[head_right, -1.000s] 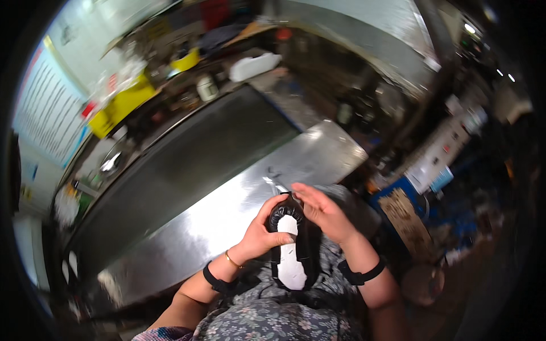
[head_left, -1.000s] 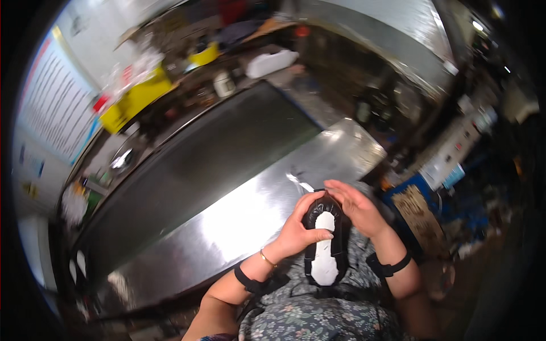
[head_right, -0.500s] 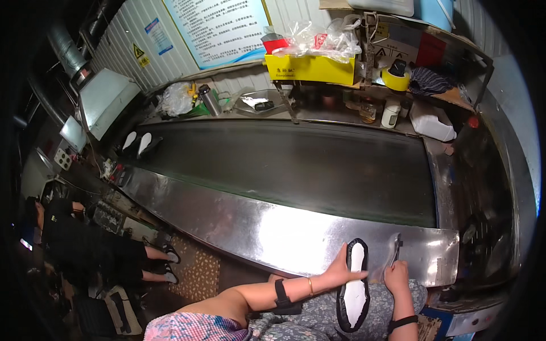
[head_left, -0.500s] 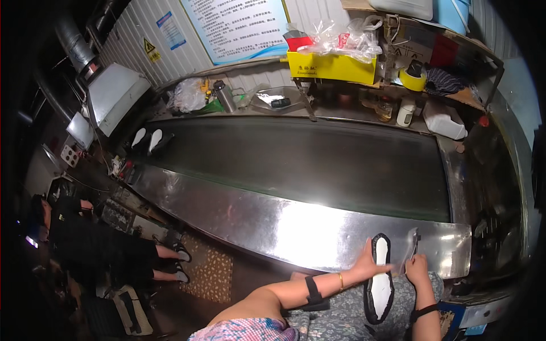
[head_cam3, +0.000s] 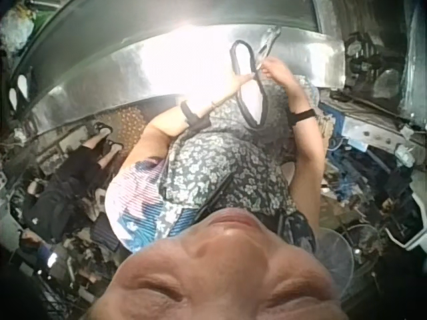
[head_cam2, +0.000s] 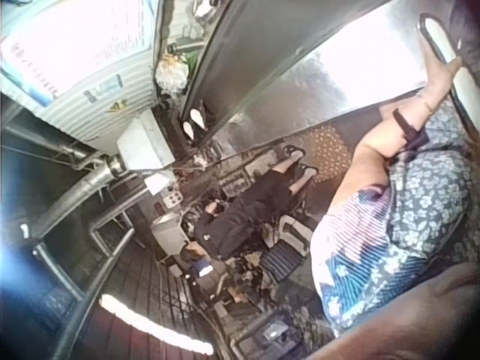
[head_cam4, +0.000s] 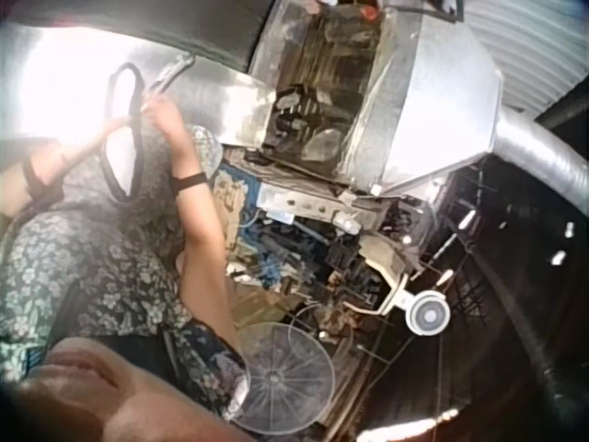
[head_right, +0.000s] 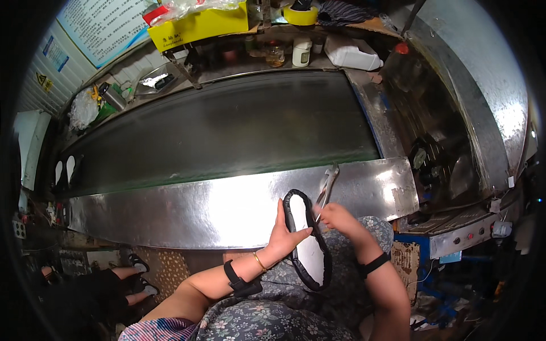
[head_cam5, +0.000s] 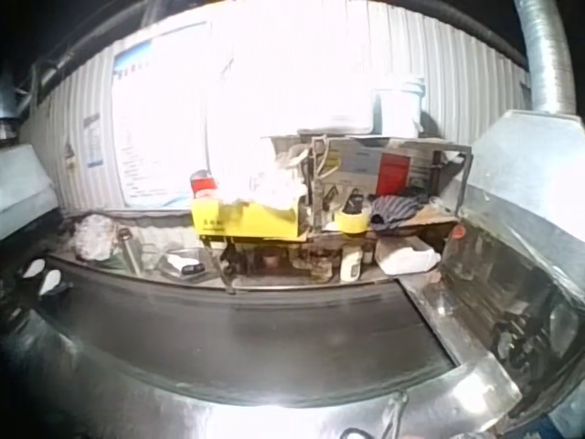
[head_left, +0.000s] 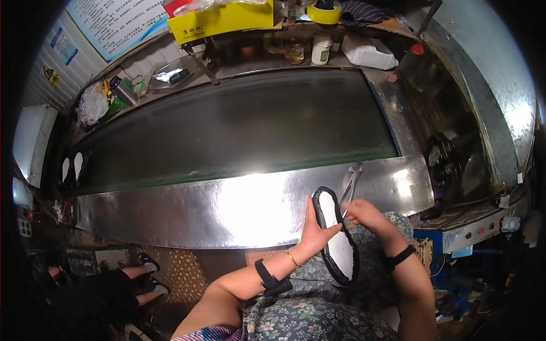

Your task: Inspecting and cleaning finished shoes on a conveyor belt in a factory setting.

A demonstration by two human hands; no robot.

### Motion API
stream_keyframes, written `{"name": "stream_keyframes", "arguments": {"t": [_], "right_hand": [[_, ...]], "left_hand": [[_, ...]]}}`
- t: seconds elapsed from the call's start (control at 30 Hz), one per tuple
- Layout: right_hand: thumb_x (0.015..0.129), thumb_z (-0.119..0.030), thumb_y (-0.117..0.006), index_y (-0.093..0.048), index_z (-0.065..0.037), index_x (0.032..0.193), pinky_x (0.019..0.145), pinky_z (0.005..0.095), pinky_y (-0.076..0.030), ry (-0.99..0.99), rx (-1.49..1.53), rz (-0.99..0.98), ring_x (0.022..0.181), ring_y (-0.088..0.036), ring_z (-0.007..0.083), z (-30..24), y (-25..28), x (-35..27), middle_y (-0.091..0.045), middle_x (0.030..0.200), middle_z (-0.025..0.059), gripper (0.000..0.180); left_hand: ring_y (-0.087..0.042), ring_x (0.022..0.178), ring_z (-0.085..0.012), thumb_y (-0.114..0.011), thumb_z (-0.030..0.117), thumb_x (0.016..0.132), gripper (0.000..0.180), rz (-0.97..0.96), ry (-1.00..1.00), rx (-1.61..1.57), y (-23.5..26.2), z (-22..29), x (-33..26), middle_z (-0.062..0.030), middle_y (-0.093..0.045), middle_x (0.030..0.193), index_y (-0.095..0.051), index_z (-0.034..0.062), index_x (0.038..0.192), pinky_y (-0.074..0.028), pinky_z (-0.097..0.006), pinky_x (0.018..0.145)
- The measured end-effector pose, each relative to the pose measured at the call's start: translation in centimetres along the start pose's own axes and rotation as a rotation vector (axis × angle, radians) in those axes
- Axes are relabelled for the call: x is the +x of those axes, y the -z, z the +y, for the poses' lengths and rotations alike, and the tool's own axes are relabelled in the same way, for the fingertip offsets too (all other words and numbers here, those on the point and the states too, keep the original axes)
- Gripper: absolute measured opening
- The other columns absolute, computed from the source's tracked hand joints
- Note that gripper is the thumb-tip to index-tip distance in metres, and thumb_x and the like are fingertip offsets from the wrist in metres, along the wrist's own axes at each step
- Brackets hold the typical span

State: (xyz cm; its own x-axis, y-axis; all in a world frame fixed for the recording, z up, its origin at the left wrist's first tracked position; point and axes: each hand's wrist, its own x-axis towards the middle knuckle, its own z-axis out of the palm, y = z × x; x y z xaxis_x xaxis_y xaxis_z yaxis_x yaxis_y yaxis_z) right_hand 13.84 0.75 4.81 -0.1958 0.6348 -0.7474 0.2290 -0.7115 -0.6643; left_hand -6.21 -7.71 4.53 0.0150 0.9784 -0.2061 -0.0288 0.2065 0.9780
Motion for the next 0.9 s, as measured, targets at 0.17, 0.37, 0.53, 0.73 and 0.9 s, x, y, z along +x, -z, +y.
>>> {"name": "stream_keyframes", "arguments": {"t": [0.17,0.37,0.53,0.73,0.9], "right_hand": [[0.094,-0.033,-0.063,-0.063,-0.003,0.091,0.061,0.0263,-0.046,0.225,-0.12,-0.011,0.072,-0.056,0.0113,3.2,-2.0,2.0,-0.062,0.08,0.0023,0.03],[0.092,-0.02,-0.059,-0.061,-0.007,0.11,0.07,0.0341,-0.057,0.152,0.326,0.156,0.084,-0.062,0.0159,0.3,-0.8,-0.9,-0.063,0.095,0.0076,0.022],[0.088,-0.024,-0.064,-0.06,-0.005,0.09,0.06,0.0301,-0.047,0.169,0.009,0.213,0.068,-0.057,0.0162,2.1,0.6,3.3,-0.061,0.079,0.0055,0.019],[0.085,-0.02,-0.064,-0.063,-0.003,0.093,0.07,0.0283,-0.043,0.233,-0.134,0.215,0.076,-0.053,0.0115,2.1,1.6,4.5,-0.06,0.082,0.0025,0.019],[0.091,-0.016,-0.059,-0.064,-0.001,0.106,0.085,0.0231,-0.043,0.576,0.141,0.154,0.09,-0.057,0.0107,-2.1,1.5,-5.7,-0.061,0.099,0.002,0.022]], "left_hand": [[-0.032,0.14,-0.0346,-0.082,0.019,0.074,0.117,0.065,-0.025,0.066,1.1,-1.1,-0.9,-0.03,-0.028,0.15,0.002,-0.0084,0.151,-0.029,-0.036,0.114],[-0.008,0.149,-0.0376,-0.083,0.032,0.073,0.122,0.049,-0.035,0.149,-0.7,-3.0,-0.5,-0.0288,-0.009,0.159,0.002,-0.0073,0.152,-0.014,-0.038,0.12],[-0.011,0.148,-0.0404,-0.08,0.03,0.076,0.119,0.073,-0.027,0.146,0.0,-1.8,-1.0,-0.0319,-0.01,0.157,0.004,-0.0076,0.151,-0.016,-0.04,0.12],[-0.011,0.148,-0.0404,-0.078,0.028,0.077,0.118,0.05,-0.043,0.135,-0.2,-1.1,-0.4,-0.0307,-0.01,0.157,0.006,-0.0066,0.151,-0.015,-0.04,0.12],[-0.013,0.148,-0.039,-0.079,0.03,0.077,0.116,0.046,-0.036,0.181,-0.7,-2.4,-0.1,-0.0319,-0.012,0.157,0.001,-0.0091,0.151,-0.016,-0.038,0.12]]}}
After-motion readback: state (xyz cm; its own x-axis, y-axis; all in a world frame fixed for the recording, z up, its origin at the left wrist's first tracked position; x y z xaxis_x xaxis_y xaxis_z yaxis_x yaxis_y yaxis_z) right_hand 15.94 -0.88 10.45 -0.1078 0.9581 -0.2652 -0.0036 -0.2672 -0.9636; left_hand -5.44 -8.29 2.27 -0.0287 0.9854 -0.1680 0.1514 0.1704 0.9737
